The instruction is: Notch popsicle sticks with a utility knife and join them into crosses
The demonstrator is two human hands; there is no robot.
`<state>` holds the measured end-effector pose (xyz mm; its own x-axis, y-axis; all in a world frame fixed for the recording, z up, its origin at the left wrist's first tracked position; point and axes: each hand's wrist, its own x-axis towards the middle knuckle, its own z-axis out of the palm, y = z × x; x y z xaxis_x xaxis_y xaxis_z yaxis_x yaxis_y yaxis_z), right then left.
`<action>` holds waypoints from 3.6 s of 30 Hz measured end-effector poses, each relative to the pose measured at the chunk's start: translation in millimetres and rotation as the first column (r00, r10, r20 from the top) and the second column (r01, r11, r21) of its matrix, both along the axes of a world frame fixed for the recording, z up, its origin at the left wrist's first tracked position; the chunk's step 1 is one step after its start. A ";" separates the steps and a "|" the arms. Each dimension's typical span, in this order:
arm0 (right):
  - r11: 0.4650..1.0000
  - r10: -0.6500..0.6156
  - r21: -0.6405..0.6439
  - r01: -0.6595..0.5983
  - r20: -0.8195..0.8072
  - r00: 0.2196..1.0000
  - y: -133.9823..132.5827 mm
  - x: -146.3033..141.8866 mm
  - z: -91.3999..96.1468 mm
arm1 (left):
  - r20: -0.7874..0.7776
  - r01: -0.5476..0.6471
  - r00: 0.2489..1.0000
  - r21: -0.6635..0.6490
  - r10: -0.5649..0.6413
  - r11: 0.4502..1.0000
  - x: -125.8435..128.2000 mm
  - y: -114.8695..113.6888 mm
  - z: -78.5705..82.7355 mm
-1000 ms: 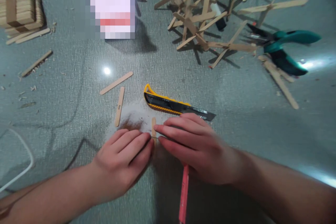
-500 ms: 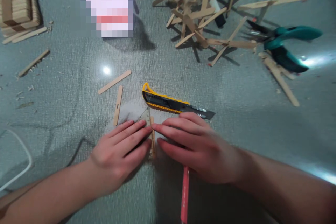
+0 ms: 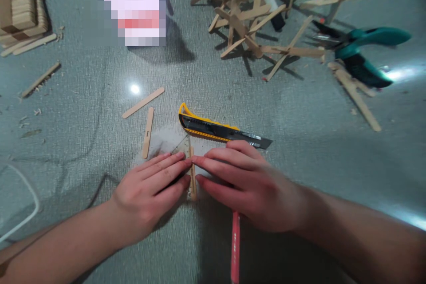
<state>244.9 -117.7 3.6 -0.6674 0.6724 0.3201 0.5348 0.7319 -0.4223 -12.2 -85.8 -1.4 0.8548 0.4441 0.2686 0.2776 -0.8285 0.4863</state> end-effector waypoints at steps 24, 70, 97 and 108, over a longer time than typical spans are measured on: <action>0.896 -0.276 -0.440 0.065 -0.435 0.857 0.4 -1.2 10.7 | 0.032 -0.026 0.999 -0.092 0.029 0.995 0.3 -2.1 -1.7; 0.791 -0.395 -0.609 0.068 -0.422 0.816 5.3 -20.1 3.5 | 0.037 -0.028 0.999 -0.140 0.034 0.990 -4.1 -2.7 -3.3; 0.879 -0.318 -0.460 0.130 -0.360 0.877 4.8 -20.9 1.7 | 0.040 -0.041 0.998 -0.105 0.046 0.994 -2.7 -4.0 -4.1; 0.868 -0.326 -0.478 0.132 -0.349 0.878 4.4 -21.1 2.6 | 0.060 -0.054 0.996 -0.122 0.062 0.991 -1.5 -4.6 -3.2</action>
<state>223.7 -113.3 6.2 -0.3502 0.9212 0.1693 0.3729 0.3029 -0.8770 -13.7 -90.4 -4.6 0.8096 0.5248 0.2629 0.2892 -0.7464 0.5993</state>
